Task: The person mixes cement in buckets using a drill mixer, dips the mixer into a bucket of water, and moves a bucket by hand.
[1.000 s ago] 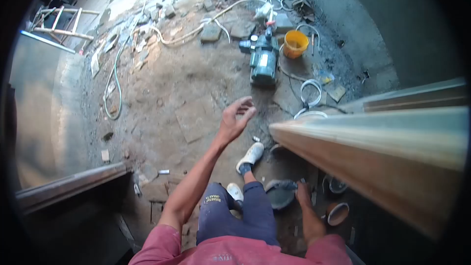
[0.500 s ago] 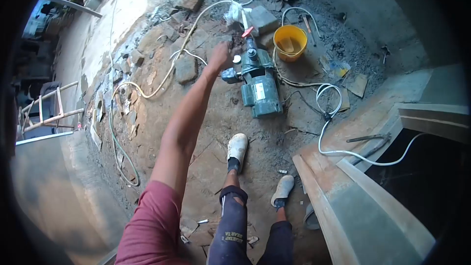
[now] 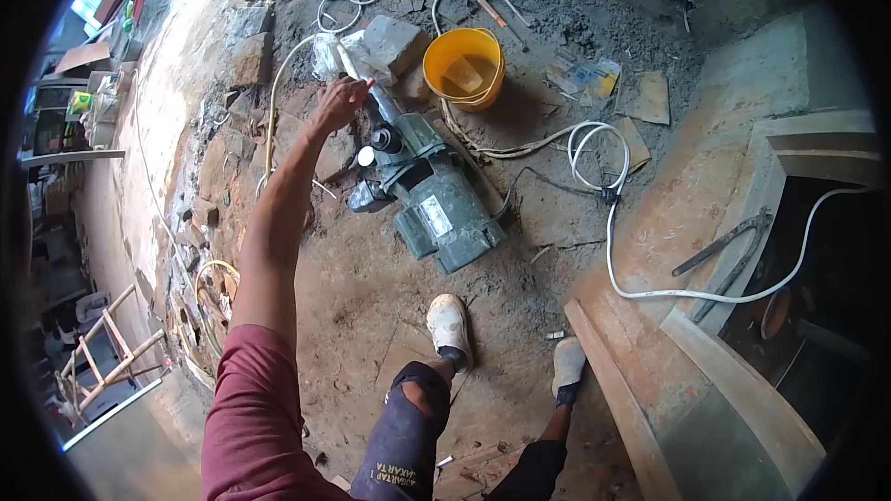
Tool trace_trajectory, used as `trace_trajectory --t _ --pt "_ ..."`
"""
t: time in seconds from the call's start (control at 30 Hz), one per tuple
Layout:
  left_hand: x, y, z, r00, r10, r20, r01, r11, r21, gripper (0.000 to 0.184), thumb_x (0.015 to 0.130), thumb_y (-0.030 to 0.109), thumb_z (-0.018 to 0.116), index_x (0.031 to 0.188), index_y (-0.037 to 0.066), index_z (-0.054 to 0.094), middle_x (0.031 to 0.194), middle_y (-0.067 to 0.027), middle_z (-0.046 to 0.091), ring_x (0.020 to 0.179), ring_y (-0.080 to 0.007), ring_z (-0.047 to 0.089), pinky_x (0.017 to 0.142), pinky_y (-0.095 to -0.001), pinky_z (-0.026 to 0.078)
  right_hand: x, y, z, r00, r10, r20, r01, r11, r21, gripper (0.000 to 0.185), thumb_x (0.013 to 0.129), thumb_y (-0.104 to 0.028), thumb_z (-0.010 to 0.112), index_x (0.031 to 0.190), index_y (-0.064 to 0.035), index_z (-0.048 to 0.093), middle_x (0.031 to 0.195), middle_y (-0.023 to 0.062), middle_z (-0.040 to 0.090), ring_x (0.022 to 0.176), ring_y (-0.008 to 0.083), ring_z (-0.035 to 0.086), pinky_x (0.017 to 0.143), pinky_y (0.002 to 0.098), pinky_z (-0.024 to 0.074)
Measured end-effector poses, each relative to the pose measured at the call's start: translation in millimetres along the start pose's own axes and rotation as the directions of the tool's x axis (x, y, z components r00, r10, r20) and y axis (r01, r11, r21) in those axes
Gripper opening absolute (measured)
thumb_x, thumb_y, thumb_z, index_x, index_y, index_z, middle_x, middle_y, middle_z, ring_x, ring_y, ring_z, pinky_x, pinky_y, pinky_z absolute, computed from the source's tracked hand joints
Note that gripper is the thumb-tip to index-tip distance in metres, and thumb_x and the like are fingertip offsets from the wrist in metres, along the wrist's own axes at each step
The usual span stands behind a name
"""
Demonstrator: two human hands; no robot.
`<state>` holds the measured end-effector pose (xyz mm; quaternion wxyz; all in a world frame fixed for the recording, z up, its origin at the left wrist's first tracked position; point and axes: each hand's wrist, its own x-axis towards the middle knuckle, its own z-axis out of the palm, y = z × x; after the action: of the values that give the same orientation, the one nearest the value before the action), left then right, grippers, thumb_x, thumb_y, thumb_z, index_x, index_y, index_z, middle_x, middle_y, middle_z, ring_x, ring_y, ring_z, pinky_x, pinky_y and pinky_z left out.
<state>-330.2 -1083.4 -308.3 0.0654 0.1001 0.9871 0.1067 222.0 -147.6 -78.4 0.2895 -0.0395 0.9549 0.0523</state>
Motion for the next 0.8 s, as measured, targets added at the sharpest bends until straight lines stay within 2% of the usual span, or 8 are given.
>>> trace_trajectory --t 0.17,0.23,0.33,0.4,0.6,0.67,0.73,0.8 --pt "-17 12 -26 0.989 0.139 -0.049 -0.13 0.981 0.145 0.031 0.085 0.013 0.067 0.115 0.019 0.067 0.126 -0.0039 0.062 0.126 -0.0272 0.051 0.085 -0.0605 0.039 -2 -1 -6 1.0 -0.013 0.007 0.013 1.0 -0.013 0.031 0.073 0.002 0.068 0.103 0.0023 0.067 0.097 0.0221 0.066 0.093 0.039 0.064 0.084 0.0444 0.0504" --pt "-36 33 -32 0.978 -0.202 0.046 0.189 0.962 0.198 0.073 0.084 0.025 0.073 0.149 0.025 0.042 0.163 -0.0053 0.026 0.148 -0.0357 0.025 0.103 -0.0732 0.026 -3 1 -6 1.0 -0.028 0.005 0.029 0.999 -0.018 0.031 0.073 0.002 0.068 0.104 0.0025 0.067 0.097 0.0221 0.067 0.093 0.0389 0.064 0.084 0.0442 0.0505" --pt "-107 63 -20 0.861 -0.354 -0.364 0.295 0.932 -0.209 0.09 0.085 0.029 0.073 0.157 0.023 0.019 0.162 -0.0112 0.024 0.147 -0.0388 0.025 0.107 -0.0696 0.025 3 5 -6 0.998 -0.067 -0.001 0.067 0.998 -0.017 0.031 0.073 0.002 0.068 0.104 0.0029 0.066 0.097 0.0221 0.067 0.093 0.0389 0.064 0.084 0.0438 0.0508" --pt "-192 93 -12 0.788 -0.456 -0.414 0.377 0.889 -0.261 0.082 0.088 0.023 0.069 0.156 0.018 0.025 0.156 -0.0163 0.032 0.143 -0.0381 0.033 0.106 -0.0581 0.029 14 5 -4 0.994 -0.108 -0.028 0.108 0.994 -0.006 0.032 0.073 0.002 0.068 0.105 0.0031 0.066 0.097 0.0221 0.067 0.092 0.0388 0.064 0.084 0.0436 0.051" --pt "-572 302 1 0.522 -0.841 -0.142 0.644 0.498 -0.58 0.062 0.085 0.013 0.07 0.142 0.007 0.049 0.119 -0.0238 0.065 0.11 -0.0413 0.063 0.091 -0.0457 0.05 29 13 19 0.899 -0.359 -0.25 0.371 0.929 0.002 0.033 0.074 0.003 0.067 0.106 0.0039 0.066 0.098 0.0221 0.067 0.092 0.0387 0.065 0.084 0.0429 0.0515" --pt "-697 406 11 0.392 -0.901 -0.186 0.757 0.431 -0.492 0.057 0.086 0.016 0.069 0.139 0.004 0.051 0.117 -0.0237 0.065 0.109 -0.039 0.063 0.093 -0.0447 0.049 26 -6 -2 0.992 -0.095 0.082 0.061 0.936 0.348 0.041 0.072 0.003 0.068 0.113 0.0053 0.064 0.098 0.023 0.068 0.098 0.039 0.065 0.086 0.0448 0.051" --pt "-777 521 -5 0.131 -0.991 0.039 0.836 0.089 -0.542 0.057 0.088 0.024 0.067 0.139 0.003 0.051 0.114 -0.0227 0.065 0.107 -0.038 0.062 0.094 -0.045 0.047 23 4 12 0.979 -0.035 0.201 -0.077 0.848 0.525 0.048 0.07 0.002 0.071 0.117 0.0066 0.062 0.096 0.0255 0.067 0.102 0.0421 0.064 0.09 0.0479 0.0496" --pt "-824 613 -14 -0.012 -0.983 0.184 0.859 -0.104 -0.501 0.054 0.086 0.03 0.067 0.133 0.003 0.057 0.099 -0.0227 0.069 0.094 -0.0379 0.067 0.084 -0.0463 0.051 43 104 153 0.983 -0.115 0.144 -0.042 0.62 0.784 0.037 0.104 -0.025 0.04 0.119 0.0014 0.061 0.109 0.0075 0.059 0.098 0.0243 0.053 0.085 0.0395 0.0437"
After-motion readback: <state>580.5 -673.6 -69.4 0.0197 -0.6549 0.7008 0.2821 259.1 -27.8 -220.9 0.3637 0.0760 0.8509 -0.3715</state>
